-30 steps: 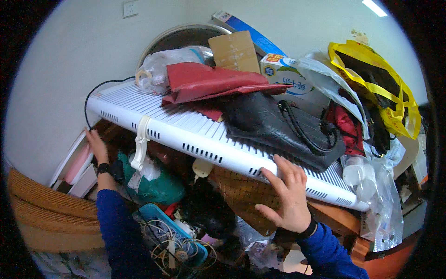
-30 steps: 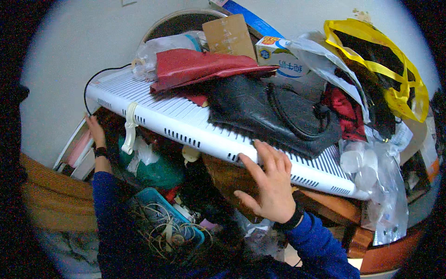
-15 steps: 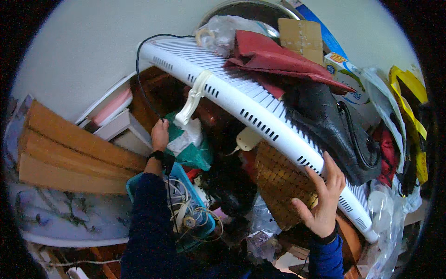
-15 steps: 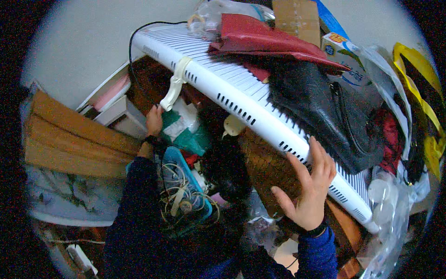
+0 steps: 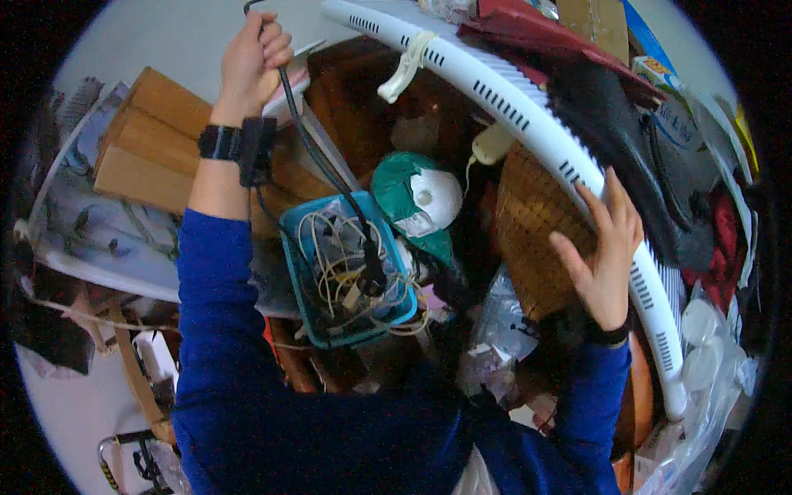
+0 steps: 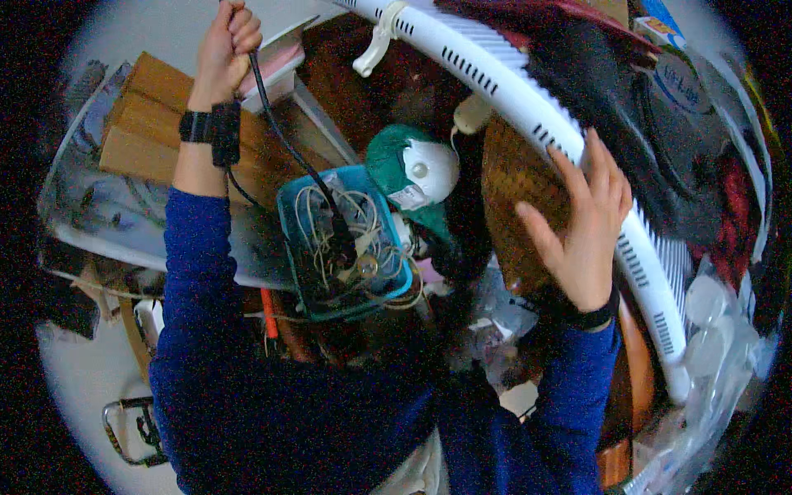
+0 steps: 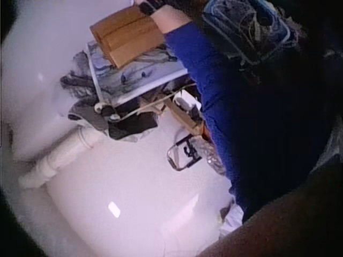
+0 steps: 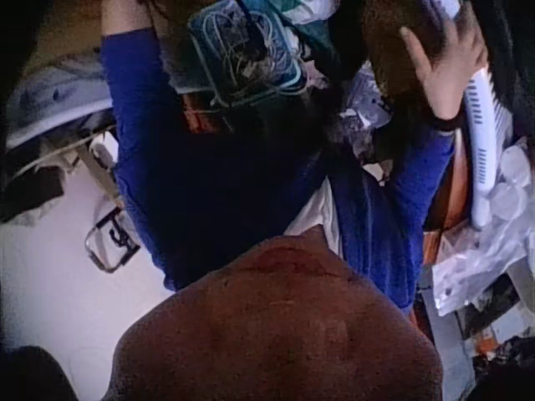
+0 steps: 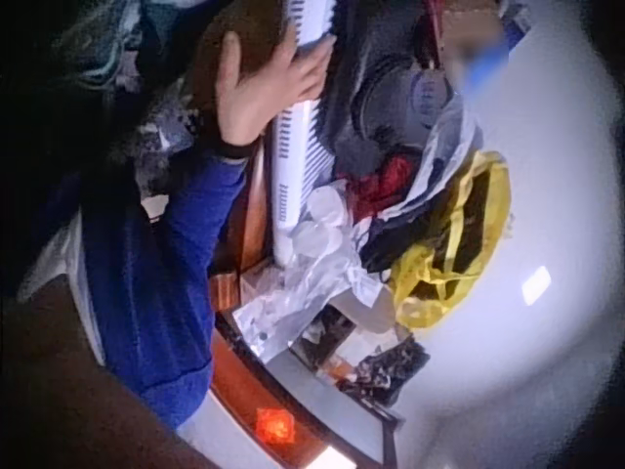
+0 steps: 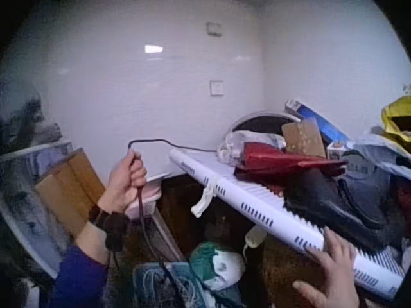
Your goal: The person uses a yellow screwdriver to tighten screws on a white electrical plug, then closes the plug housing. They walk to a storage closet and place the plug and screwdriver into a blue bin among other items.
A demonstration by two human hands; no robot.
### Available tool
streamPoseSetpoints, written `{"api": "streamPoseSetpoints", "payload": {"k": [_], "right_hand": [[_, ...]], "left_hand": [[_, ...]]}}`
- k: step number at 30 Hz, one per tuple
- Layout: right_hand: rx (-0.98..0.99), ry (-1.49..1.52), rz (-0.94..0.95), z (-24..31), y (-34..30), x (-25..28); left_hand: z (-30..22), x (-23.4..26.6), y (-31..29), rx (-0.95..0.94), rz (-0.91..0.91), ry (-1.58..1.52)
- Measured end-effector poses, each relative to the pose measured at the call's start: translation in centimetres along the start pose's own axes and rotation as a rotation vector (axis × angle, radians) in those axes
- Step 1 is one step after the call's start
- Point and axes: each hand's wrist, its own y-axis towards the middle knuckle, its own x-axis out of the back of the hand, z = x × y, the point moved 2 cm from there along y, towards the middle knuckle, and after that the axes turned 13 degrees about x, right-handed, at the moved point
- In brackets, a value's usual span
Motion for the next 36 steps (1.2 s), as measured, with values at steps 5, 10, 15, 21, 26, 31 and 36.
{"api": "streamPoseSetpoints", "payload": {"k": [5, 10, 15, 21, 26, 31, 36], "right_hand": [[0.095, -0.039, -0.074, -0.6, -0.4, -0.5], [0.062, 0.648, -0.159, 1.6, -2.5, -1.8], [-0.275, 1.752, 0.083, 8.1, -5.7, -6.9], [-0.535, 2.279, -0.185, 8.4, -6.1, -8.5], [-0.384, 2.427, -0.095, 8.0, -7.7, -4.6], [-0.304, 2.438, -0.379, 4.7, -9.3, 2.3], [-0.337, 2.361, -0.685, -0.7, -11.2, 10.0]], "left_hand": [[-0.9, -4.0, -0.3, 0.098, -0.016, -0.457], [-0.8, -12.1, 1.0, 0.172, 0.202, -0.653], [-0.7, -18.5, 3.8, 0.157, 0.111, -0.751], [0.5, -23.4, 7.5, 0.166, 0.062, -0.824], [1.5, -25.7, 7.7, 0.075, 0.144, -0.687], [3.2, -28.3, 5.9, 0.15, 0.639, -0.247], [8.1, -32.6, 4.7, 0.228, 0.465, -0.059]]}}
